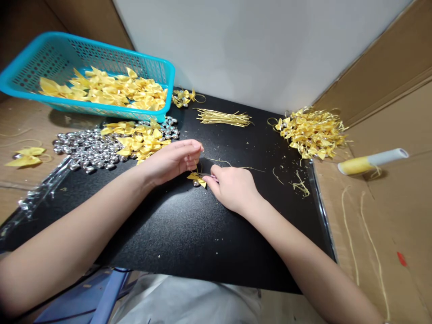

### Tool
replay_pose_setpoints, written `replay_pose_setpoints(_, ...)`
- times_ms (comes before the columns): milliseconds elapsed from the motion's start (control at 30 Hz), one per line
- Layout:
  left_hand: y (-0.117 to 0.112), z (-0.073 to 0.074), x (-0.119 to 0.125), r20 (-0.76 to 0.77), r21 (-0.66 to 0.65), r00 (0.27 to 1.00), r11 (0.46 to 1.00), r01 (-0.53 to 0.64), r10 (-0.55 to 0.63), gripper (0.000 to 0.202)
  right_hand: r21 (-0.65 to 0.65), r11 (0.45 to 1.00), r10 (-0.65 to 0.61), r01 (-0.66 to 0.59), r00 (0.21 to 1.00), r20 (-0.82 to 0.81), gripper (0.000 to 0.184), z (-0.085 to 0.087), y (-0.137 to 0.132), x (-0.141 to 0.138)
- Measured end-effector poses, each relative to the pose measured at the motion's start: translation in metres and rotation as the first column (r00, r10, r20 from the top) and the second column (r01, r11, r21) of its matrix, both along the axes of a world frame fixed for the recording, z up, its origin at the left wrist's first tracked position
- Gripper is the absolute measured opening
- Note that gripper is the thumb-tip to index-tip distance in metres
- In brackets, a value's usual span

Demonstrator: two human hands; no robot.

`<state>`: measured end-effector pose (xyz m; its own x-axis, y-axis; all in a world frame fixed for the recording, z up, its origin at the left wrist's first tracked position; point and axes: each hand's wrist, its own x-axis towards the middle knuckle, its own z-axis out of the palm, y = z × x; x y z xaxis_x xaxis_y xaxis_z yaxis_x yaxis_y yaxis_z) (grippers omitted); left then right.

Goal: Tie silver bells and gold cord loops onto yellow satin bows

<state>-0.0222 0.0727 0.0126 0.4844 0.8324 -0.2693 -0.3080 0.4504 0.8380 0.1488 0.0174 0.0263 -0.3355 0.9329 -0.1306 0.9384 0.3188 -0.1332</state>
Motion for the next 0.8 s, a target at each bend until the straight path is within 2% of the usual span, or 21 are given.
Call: replay_pose_setpoints(800,0.0,0.0001,-0.0001,-0.002,-0.013,1.0,1.0,-0.001,0.001,0.012,0.007,1.0,-0.008,0.008,0.999,-0.037,0.034,-0.0053,0.0029,-0.0014)
